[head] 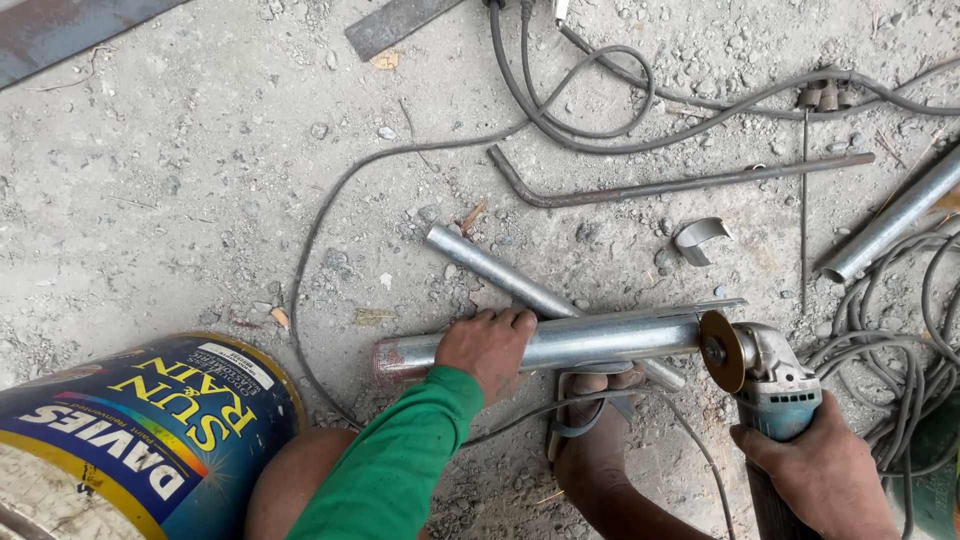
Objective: Cutting a notch in a metal pipe with an angle grinder and fitting another pipe into it
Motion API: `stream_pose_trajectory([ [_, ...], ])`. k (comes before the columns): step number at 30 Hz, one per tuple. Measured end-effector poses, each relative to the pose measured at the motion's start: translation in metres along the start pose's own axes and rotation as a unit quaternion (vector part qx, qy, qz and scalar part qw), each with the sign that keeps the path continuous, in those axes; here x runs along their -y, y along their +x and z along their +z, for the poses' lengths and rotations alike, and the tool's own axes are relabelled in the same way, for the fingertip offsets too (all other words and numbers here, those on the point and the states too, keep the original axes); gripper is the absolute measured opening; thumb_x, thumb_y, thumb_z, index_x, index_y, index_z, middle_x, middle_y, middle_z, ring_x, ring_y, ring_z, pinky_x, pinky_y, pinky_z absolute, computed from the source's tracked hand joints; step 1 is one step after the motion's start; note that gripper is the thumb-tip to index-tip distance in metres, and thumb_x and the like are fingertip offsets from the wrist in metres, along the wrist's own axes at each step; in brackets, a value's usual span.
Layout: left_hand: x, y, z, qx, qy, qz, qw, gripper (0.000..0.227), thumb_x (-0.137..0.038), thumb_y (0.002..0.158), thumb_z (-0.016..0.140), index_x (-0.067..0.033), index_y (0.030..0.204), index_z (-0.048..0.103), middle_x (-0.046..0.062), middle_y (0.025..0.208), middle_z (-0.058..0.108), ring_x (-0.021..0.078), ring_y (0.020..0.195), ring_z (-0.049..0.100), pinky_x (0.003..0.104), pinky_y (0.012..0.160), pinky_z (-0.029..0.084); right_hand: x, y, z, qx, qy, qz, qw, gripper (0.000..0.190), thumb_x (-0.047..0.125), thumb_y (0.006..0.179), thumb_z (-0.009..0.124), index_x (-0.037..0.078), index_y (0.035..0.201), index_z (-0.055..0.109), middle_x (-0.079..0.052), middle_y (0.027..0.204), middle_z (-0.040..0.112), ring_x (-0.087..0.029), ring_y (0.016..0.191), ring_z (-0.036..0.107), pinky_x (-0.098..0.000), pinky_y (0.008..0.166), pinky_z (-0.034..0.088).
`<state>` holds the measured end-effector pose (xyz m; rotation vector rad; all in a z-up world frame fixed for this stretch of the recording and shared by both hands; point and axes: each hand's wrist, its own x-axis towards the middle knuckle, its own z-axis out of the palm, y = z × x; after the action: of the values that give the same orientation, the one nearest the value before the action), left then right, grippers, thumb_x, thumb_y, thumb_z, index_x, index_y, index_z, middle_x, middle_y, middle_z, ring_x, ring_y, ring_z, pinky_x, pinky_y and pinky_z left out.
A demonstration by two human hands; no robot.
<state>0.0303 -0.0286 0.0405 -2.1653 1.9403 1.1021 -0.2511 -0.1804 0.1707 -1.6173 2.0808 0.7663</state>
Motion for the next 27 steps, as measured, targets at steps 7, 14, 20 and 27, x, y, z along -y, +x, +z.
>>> stream_pose_trajectory([
  [7,0.001,0.001,-0.004,0.014,-0.019,-0.007,1.0,0.066,-0.04,0.081,0.084,-0.0118,0.131,0.051,0.011,0.118,0.066,0.0325,0.106,0.063,0.05,0.078,0.059,0.002,-0.004,-0.002,0.012,0.016,0.012,1.0,0.075,0.035,0.074,0.089,0.008,0.136,0.057,-0.028,0.121,0.074,-0.046,0.108,0.071,-0.0511,0.096,0.054],
  [14,0.001,0.001,-0.009,0.042,-0.033,-0.011,0.999,0.068,-0.045,0.083,0.082,-0.013,0.134,0.05,0.01,0.118,0.065,0.0315,0.102,0.065,0.05,0.079,0.06,0.011,-0.014,-0.007,0.018,0.01,0.017,1.0,0.076,0.035,0.077,0.087,0.006,0.139,0.054,-0.03,0.125,0.073,-0.048,0.112,0.07,-0.0529,0.1,0.053],
  [20,0.001,0.0,-0.019,0.066,-0.049,-0.02,0.996,0.064,-0.042,0.082,0.08,-0.0146,0.132,0.052,0.009,0.115,0.066,0.0318,0.1,0.067,0.052,0.08,0.059,0.005,-0.009,-0.004,0.021,0.035,0.015,0.999,0.078,0.029,0.076,0.089,0.008,0.142,0.054,-0.026,0.126,0.073,-0.044,0.112,0.071,-0.0497,0.101,0.052],
  [27,0.001,0.001,-0.02,0.066,-0.054,-0.017,0.996,0.066,-0.042,0.082,0.08,-0.0137,0.135,0.051,0.01,0.117,0.065,0.0329,0.101,0.067,0.053,0.082,0.059,0.0,0.0,0.001,0.01,0.04,-0.014,0.999,0.066,0.029,0.076,0.089,0.003,0.128,0.059,-0.026,0.099,0.079,-0.042,0.09,0.073,-0.0464,0.084,0.05],
])
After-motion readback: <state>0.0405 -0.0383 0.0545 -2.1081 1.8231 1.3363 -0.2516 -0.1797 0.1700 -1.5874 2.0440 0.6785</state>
